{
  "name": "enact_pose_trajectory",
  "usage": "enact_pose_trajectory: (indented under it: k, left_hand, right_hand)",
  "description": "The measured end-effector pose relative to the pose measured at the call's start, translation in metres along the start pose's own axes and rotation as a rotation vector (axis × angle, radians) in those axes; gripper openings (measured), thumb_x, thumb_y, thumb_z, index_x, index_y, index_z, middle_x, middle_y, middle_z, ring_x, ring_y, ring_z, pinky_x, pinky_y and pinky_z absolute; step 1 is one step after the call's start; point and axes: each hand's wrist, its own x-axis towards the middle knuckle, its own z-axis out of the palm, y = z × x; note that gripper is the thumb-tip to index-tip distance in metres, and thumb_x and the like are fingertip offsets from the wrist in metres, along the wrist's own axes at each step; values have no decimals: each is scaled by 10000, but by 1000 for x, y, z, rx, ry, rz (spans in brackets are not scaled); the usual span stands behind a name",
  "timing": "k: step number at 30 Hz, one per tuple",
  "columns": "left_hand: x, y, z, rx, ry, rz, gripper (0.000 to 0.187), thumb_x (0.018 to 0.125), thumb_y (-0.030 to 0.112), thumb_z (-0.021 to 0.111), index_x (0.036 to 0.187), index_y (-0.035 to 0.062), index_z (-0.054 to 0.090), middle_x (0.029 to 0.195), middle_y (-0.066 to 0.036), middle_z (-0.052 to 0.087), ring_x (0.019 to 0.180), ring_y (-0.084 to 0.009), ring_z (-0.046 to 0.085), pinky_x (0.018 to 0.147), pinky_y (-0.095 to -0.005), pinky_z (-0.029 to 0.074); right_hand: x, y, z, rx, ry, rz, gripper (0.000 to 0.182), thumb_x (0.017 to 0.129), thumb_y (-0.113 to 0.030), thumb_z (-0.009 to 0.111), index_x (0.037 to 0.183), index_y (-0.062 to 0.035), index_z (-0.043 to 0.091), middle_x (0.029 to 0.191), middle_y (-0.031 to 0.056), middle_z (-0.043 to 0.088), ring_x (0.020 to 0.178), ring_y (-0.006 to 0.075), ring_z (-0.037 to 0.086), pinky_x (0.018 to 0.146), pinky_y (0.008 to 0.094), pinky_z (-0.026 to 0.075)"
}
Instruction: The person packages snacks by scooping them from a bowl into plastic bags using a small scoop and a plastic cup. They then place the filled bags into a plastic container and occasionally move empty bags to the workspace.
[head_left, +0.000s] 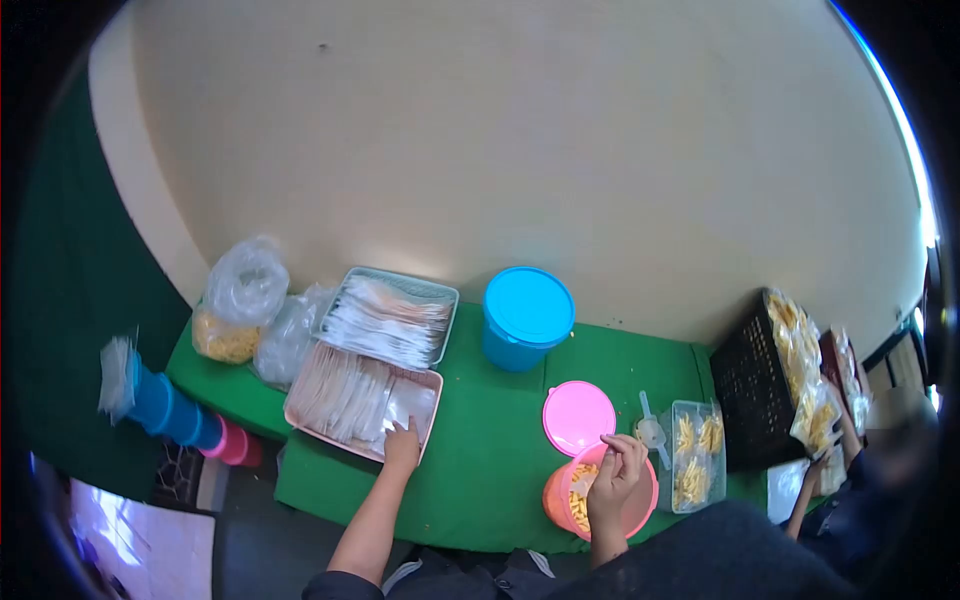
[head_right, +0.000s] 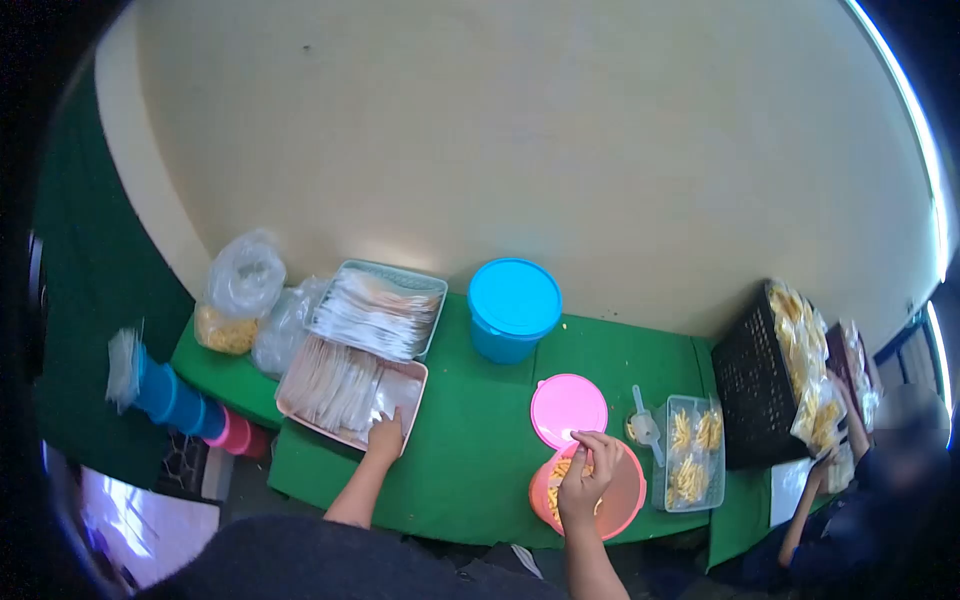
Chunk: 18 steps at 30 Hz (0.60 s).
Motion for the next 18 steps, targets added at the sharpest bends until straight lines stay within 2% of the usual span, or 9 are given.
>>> enact_pose_trajectory:
  k: [2, 5, 7, 8, 10, 11, 14, 16, 18]
  left_hand:
    - [-4, -3, -1, 1, 76, 135, 519, 866, 80, 475, 1383, 41, 446, 1095, -304, 621, 916, -413, 657, 760, -459, 548]
    - [-9, -5, -15, -288, 180, -21, 447, 833, 57, 499, 1261, 137, 604, 895, -230, 672, 820, -349, 666, 718, -460, 524]
    - [-1, -28, 7, -945, 484, -192, 347, 896, 12, 476, 1204, 75, 622, 918, -175, 683, 802, -253, 669, 747, -386, 530]
    - [-18, -19, -29, -1234, 565, -290, 279, 970, 58, 426, 1166, 24, 622, 930, -127, 675, 804, -206, 650, 755, -351, 525]
    - [-28, -30, -50, -1009, 714, -146, 234, 999, 113, 433, 1111, -17, 593, 988, -122, 669, 860, -204, 652, 774, -311, 527]
    - [-25, -30, -47, -1211, 794, -65, 232, 1005, 123, 441, 1134, -23, 565, 1039, -132, 654, 890, -216, 650, 820, -324, 523]
    - [-61, 34, -110, -1383, 746, -28, 265, 1008, 163, 465, 1184, -26, 523, 1085, -151, 634, 921, -221, 648, 854, -334, 519]
    - [-82, 106, -138, -1706, 615, 58, 293, 1003, 199, 495, 1213, -4, 508, 1055, -151, 633, 929, -217, 647, 858, -344, 524]
    - [-96, 167, -136, -1839, 428, -17, 278, 988, 205, 530, 1188, 13, 515, 1006, -119, 646, 925, -202, 646, 849, -341, 530]
  right_hand:
    - [-3, 2, -9, 24, 37, 45, 151, 840, 21, 528, 910, -33, 650, 928, 104, 605, 958, 261, 523, 871, 373, 397]
    - [-7, 12, -32, 24, 65, 63, 164, 801, 42, 538, 872, -40, 661, 891, 105, 612, 939, 268, 535, 868, 388, 390]
    - [-3, 29, -47, 14, 16, 65, 170, 797, 53, 535, 848, -42, 667, 880, 99, 614, 934, 265, 537, 861, 381, 397]
    - [-3, 40, -56, 36, 32, 118, 159, 815, 43, 540, 840, -41, 673, 878, 92, 615, 929, 259, 538, 851, 365, 407]
    - [-4, 52, -78, 59, 50, 191, 153, 829, 34, 539, 849, -37, 674, 879, 92, 615, 925, 254, 539, 849, 359, 409]
    - [1, 60, -86, 95, 58, 239, 149, 843, 25, 538, 857, -34, 675, 879, 93, 616, 920, 250, 541, 847, 352, 412]
    - [1, 81, -104, 116, 16, 266, 140, 868, 6, 537, 897, -27, 670, 895, 100, 617, 918, 250, 543, 846, 345, 417]
    - [8, 86, -110, 197, -122, 340, 137, 900, -75, 571, 978, -19, 668, 956, 103, 631, 972, 233, 551, 869, 335, 437]
    - [11, 88, -107, 318, -218, 448, 161, 912, -102, 577, 1012, -12, 666, 984, 101, 636, 988, 221, 560, 884, 330, 443]
